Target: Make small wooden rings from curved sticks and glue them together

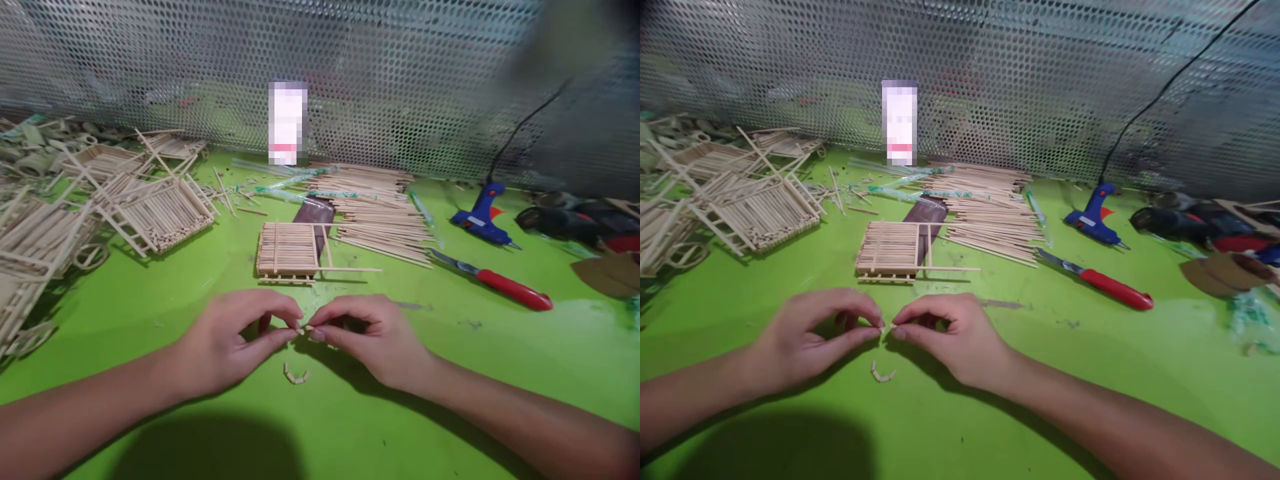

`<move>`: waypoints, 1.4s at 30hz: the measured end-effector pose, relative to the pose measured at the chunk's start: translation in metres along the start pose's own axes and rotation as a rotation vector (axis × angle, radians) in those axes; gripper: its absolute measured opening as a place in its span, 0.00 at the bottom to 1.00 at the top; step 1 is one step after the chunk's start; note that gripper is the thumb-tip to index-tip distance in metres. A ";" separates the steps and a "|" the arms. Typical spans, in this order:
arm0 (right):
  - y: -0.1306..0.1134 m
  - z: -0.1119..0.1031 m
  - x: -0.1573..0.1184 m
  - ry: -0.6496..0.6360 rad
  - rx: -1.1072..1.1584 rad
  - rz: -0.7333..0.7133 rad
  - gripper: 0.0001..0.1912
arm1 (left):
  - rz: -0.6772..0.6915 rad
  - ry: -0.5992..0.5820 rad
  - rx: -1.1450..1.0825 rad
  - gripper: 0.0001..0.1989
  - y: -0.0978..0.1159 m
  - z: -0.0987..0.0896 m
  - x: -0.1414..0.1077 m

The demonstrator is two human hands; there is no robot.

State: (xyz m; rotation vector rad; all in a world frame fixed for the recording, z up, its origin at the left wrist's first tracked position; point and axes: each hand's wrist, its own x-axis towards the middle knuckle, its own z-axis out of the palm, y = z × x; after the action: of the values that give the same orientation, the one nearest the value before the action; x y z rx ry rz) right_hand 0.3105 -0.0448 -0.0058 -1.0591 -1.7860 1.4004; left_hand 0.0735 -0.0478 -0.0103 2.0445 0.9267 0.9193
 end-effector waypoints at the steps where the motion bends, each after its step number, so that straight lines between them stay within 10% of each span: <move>1: 0.000 0.000 0.000 -0.003 -0.001 -0.005 0.07 | -0.002 0.000 0.004 0.03 0.000 0.000 0.000; 42: 0.001 -0.002 0.001 -0.030 -0.129 -0.073 0.04 | 0.093 -0.100 0.099 0.11 -0.002 0.001 -0.003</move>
State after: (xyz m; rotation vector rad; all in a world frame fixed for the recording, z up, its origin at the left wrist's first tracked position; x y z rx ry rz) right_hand 0.3114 -0.0428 -0.0065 -1.0323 -1.9389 1.2779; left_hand 0.0720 -0.0496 -0.0134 2.2124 0.8440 0.8259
